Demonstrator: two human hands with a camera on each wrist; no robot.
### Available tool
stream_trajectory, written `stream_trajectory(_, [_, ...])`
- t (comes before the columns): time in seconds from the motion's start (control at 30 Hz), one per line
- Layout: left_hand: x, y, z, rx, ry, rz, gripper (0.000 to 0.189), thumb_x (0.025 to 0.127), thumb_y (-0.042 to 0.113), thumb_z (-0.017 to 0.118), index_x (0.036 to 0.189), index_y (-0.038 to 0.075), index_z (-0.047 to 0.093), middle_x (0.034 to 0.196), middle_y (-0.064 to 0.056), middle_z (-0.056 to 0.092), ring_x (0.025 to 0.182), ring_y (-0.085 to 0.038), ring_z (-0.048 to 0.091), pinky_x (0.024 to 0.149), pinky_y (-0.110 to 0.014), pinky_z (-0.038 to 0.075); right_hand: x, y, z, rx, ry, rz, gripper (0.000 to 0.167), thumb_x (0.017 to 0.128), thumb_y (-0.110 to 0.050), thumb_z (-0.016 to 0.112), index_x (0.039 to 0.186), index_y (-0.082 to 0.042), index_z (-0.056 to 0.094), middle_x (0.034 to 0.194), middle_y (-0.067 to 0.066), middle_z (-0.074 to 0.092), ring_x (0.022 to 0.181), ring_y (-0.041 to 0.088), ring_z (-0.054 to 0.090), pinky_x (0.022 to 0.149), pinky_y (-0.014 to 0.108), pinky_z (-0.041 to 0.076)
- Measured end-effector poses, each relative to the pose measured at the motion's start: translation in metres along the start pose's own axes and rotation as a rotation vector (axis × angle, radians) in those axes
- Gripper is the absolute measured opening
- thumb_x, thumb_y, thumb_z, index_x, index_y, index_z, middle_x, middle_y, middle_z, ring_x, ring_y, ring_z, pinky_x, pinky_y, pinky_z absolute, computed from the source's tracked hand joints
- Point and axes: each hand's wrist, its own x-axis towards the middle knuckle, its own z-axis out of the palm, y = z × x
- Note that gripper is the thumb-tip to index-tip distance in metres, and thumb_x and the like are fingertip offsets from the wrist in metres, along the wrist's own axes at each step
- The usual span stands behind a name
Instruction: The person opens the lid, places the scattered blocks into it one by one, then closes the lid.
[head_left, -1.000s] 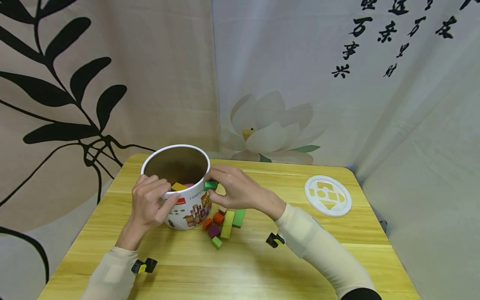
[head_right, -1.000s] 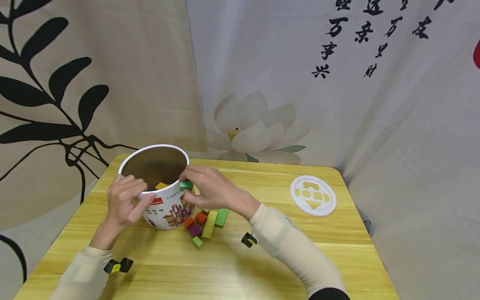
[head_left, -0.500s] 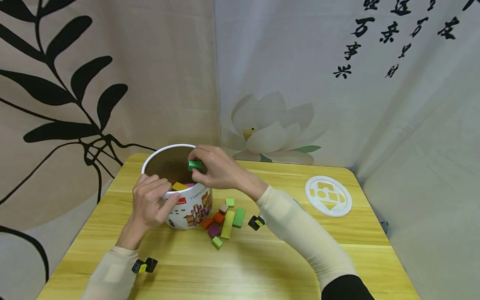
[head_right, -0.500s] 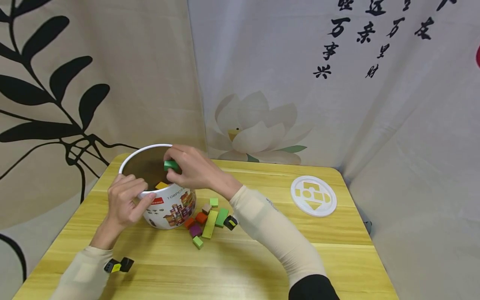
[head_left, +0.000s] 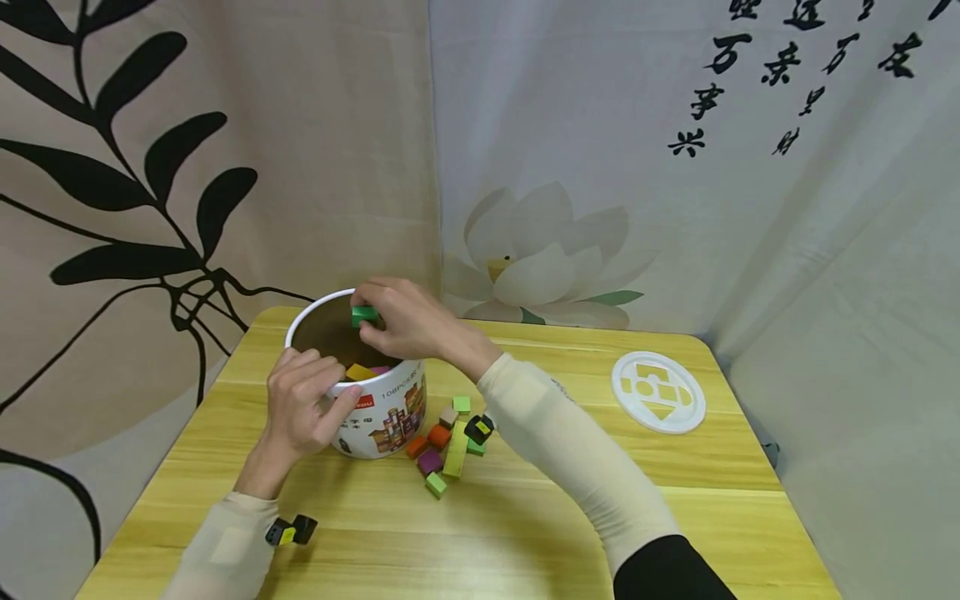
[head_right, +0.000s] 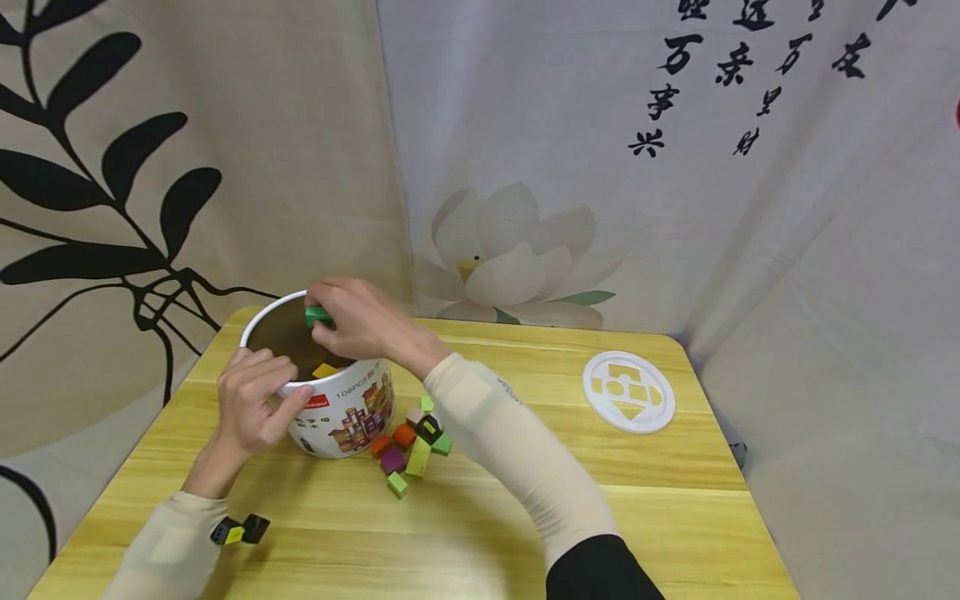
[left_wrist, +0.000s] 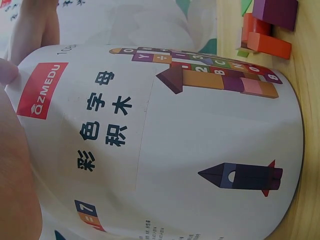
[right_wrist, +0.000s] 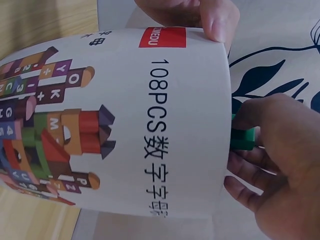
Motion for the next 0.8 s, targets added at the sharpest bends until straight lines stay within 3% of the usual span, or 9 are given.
stream_trajectory(0.47, [-0.002, -0.001, 0.001, -0.008, 0.011, -0.007, 0.056, 0.102, 0.047, 0.055, 0.057, 0.019, 0.040, 0.053, 0.006, 0.035, 0.057, -0.011, 0.026, 0.068, -0.033, 0.023, 0.019, -0.007, 0.015, -0.029, -0.089, 0.032, 0.024, 0.106, -0.013, 0.073, 0.127, -0.004, 0.074, 0.119, 0.006, 0.076, 0.100, 0.016, 0.068, 0.090, 0.023, 0.055])
stream_trajectory(0.63, [-0.002, -0.001, 0.001, -0.015, 0.015, -0.005, 0.055, 0.102, 0.046, 0.055, 0.057, 0.018, 0.040, 0.053, 0.006, 0.036, 0.057, -0.012, 0.026, 0.068, -0.033, 0.023, 0.019, -0.008, 0.018, -0.056, -0.069, 0.025, 0.034, 0.108, -0.023, 0.073, 0.136, -0.004, 0.073, 0.135, 0.009, 0.078, 0.119, 0.021, 0.076, 0.106, 0.031, 0.060])
stream_trajectory(0.8, [-0.001, -0.002, 0.001, -0.009, 0.013, 0.000, 0.057, 0.104, 0.048, 0.055, 0.058, 0.018, 0.040, 0.053, 0.005, 0.037, 0.057, -0.012, 0.027, 0.068, -0.034, 0.023, 0.017, -0.007, 0.020, -0.108, -0.070, 0.031, 0.046, 0.111, -0.034, 0.069, 0.148, -0.007, 0.069, 0.149, 0.008, 0.074, 0.138, 0.024, 0.071, 0.123, 0.043, 0.051])
